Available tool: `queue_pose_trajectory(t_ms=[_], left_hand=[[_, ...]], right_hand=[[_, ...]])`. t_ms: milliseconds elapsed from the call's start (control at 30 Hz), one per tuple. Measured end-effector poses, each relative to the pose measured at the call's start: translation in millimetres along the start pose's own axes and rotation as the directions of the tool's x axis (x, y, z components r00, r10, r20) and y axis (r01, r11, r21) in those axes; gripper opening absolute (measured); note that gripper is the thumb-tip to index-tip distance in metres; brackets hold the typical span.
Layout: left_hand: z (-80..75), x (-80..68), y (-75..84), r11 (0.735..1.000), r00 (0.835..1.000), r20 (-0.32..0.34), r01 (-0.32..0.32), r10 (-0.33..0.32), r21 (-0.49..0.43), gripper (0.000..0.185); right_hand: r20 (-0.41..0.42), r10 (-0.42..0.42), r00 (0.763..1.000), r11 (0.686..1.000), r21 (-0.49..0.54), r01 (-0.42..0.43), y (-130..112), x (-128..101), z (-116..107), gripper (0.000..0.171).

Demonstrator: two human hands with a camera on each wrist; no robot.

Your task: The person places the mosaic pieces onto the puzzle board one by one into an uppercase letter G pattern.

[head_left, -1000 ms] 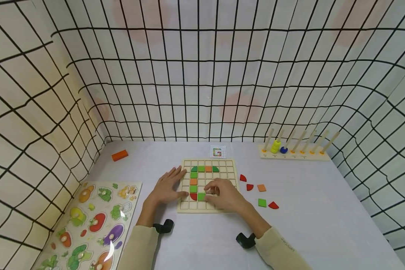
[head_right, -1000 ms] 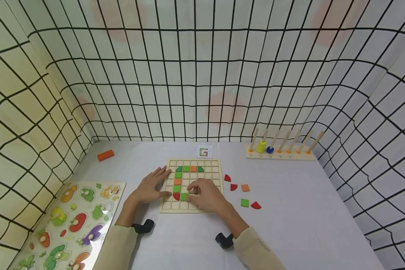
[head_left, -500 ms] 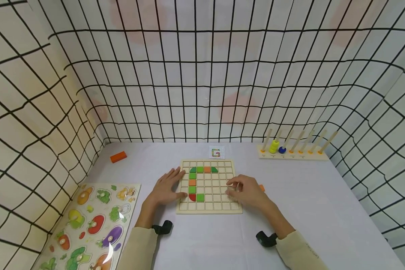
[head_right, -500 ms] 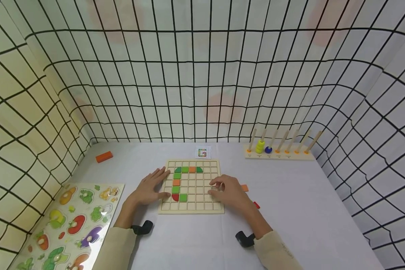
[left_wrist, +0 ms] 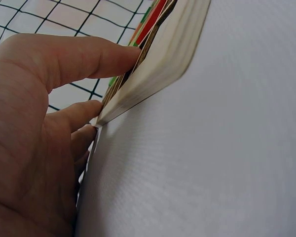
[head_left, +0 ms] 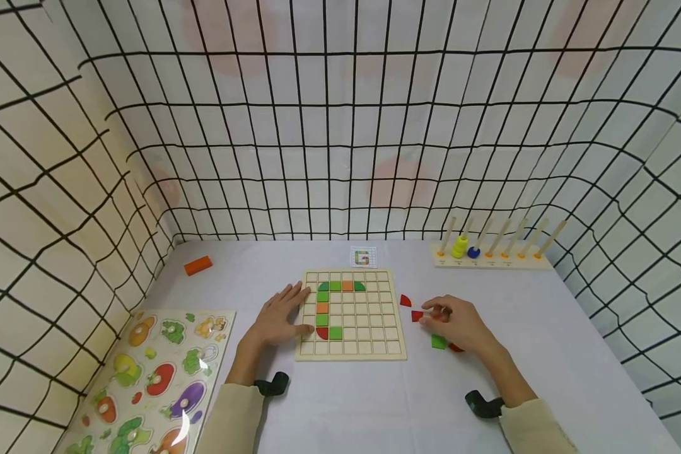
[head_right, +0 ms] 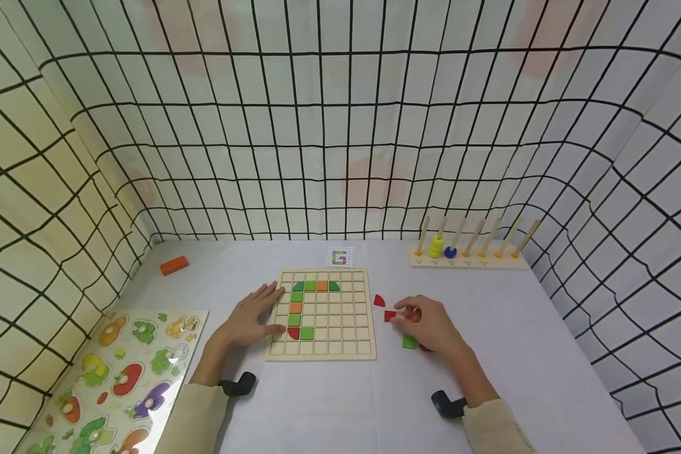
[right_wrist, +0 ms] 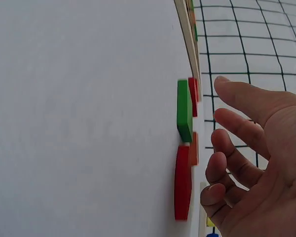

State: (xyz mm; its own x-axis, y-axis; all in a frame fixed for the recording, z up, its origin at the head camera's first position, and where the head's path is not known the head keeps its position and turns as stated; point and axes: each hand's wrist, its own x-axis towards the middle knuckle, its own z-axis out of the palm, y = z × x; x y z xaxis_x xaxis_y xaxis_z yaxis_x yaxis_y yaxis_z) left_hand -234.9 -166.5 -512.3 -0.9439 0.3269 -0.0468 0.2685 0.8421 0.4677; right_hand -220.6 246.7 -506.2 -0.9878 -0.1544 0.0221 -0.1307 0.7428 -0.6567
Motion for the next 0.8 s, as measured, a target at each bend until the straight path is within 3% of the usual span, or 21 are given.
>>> queue_pose_trajectory(t_ms=[400, 800], left_hand=[[-0.3, -0.2, -0.8, 1.000, 1.000, -0.008, -0.004, 0.004, -0.003, 0.086], [2.5, 1.2, -2.0, 1.000, 1.000, -0.007, -0.001, 0.001, 0.009, 0.086]], right_hand=[[0.028, -0.003, 1.000, 0.997, -0.073, 0.005, 26.7, 0.0, -12.8, 0.034], [0.041, -0.054, 0.998, 0.994, -0.092, 0.058, 31.5, -1.9, -15.2, 0.030]])
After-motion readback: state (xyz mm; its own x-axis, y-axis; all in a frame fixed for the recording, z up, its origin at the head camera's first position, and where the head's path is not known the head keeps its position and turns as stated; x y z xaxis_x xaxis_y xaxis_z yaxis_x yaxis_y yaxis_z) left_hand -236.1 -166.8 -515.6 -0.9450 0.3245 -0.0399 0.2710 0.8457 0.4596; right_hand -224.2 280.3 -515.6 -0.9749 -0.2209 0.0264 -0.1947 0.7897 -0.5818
